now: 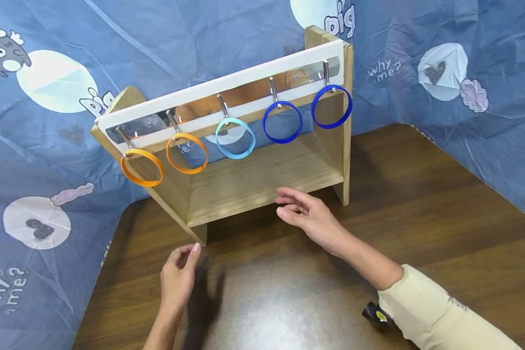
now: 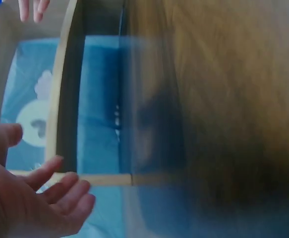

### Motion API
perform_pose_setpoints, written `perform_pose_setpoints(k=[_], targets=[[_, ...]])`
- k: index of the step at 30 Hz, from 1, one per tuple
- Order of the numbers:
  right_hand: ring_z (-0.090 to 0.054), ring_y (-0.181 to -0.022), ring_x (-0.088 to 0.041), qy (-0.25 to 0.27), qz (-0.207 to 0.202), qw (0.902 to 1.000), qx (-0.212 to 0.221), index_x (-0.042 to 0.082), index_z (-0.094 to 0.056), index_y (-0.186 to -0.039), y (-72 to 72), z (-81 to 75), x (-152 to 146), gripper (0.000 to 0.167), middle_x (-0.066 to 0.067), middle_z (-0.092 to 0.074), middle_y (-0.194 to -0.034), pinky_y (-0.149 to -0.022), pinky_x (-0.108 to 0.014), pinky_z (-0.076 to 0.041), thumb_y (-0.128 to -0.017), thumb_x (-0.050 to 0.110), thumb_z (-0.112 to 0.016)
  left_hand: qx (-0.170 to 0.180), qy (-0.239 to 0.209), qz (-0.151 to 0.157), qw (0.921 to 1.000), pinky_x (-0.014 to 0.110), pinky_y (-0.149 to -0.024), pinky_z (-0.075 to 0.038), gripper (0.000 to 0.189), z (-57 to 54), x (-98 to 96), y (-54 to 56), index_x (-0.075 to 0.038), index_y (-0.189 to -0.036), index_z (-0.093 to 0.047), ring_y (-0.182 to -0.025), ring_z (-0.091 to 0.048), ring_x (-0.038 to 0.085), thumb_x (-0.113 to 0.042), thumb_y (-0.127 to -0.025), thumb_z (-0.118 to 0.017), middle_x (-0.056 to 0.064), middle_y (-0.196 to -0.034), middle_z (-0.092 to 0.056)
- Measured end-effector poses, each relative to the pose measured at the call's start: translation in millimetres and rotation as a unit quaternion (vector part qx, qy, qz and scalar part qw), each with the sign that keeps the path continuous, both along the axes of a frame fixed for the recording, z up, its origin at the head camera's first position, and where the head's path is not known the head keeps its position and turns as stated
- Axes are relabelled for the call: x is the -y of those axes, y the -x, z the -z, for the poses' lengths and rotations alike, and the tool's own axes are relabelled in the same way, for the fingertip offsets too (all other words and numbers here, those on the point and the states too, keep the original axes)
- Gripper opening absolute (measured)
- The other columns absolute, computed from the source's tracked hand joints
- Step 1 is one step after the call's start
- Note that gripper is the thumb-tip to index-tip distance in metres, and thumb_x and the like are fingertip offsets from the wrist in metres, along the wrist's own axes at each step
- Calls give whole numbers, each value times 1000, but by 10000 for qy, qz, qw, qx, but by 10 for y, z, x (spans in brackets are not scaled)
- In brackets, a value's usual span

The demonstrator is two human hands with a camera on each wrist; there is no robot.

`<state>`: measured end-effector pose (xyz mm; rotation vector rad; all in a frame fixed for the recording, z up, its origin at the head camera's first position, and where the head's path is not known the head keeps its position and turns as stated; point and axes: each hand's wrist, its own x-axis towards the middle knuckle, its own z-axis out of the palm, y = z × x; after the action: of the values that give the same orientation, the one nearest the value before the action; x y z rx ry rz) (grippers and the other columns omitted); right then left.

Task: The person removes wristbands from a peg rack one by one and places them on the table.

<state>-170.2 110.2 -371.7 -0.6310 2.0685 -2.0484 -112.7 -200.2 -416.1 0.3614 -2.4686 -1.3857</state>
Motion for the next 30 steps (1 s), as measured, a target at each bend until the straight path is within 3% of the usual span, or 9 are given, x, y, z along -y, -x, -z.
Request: perform_pose_setpoints(k=[4,7,9,13,15,17,23,30], targets=[[-56,-116,-29,125,-67,9999,50,-2,-37,-143,38,12,62,51,-21,-51,-134,-89,-32,-51,-99,15,-56,-313,-688,-365,9965,37,-93,-42,47,8,127,113,-2,-115,-59,-108,-55,23,-45,-95,-58,13,-112,-61],[-56,-116,-31,232,-112,9996,127,-1,-37,-143,60,14,103,51,-22,-51,-134,-88,-31,-51,-99,16,-56,-481,-1447,-387,9875,32,-93,-41,44,-13,195,223,-2,-119,-55,-107,-52,17,-40,-97,-57,8,-112,-58],[-57,-115,-29,325,-142,9992,200,-1,-37,-143,71,8,131,51,-22,-51,-133,-88,-32,-51,-99,16,-56,-552,-2103,-326,9755,31,-93,-43,43,-22,236,314,-2,-121,-53,-107,-53,16,-38,-97,-56,5,-111,-57],[-58,-112,-27,562,-182,9976,354,-2,-37,-142,83,-6,195,49,-23,-51,-131,-88,-33,-51,-98,13,-55,-712,-3315,-97,9407,38,-97,-43,40,-22,299,467,-5,-120,-52,-106,-55,17,-37,-98,-55,1,-106,-59],[-57,-112,-27,685,-199,9966,421,-2,-38,-142,80,-10,224,48,-24,-50,-131,-87,-32,-50,-98,11,-54,-828,-3675,-31,9263,39,-97,-44,35,-19,306,517,-6,-115,-54,-104,-55,18,-36,-98,-56,0,-104,-59],[-56,-112,-29,791,-223,9957,437,-4,-37,-141,89,-8,249,48,-27,-48,-131,-86,-30,-50,-98,10,-53,-891,-3841,1,9190,39,-96,-44,28,-28,301,544,-9,-108,-56,-102,-55,17,-35,-98,-56,-1,-103,-58],[-57,-108,-23,1063,-246,9926,528,-5,-35,-141,104,-11,290,48,-32,-45,-132,-86,-30,-50,-99,10,-52,-887,-3845,-310,9183,34,-90,-48,24,-42,264,594,-13,-94,-56,-97,-56,16,-36,-95,-61,-2,-97,-57],[-58,-103,-19,1503,-401,9849,757,-7,-36,-140,140,-44,404,46,-28,-48,-130,-84,-27,-50,-99,10,-51,-874,-3808,-420,9196,33,-89,-48,23,-34,247,626,-14,-92,-57,-95,-56,15,-37,-95,-61,-2,-94,-58]])
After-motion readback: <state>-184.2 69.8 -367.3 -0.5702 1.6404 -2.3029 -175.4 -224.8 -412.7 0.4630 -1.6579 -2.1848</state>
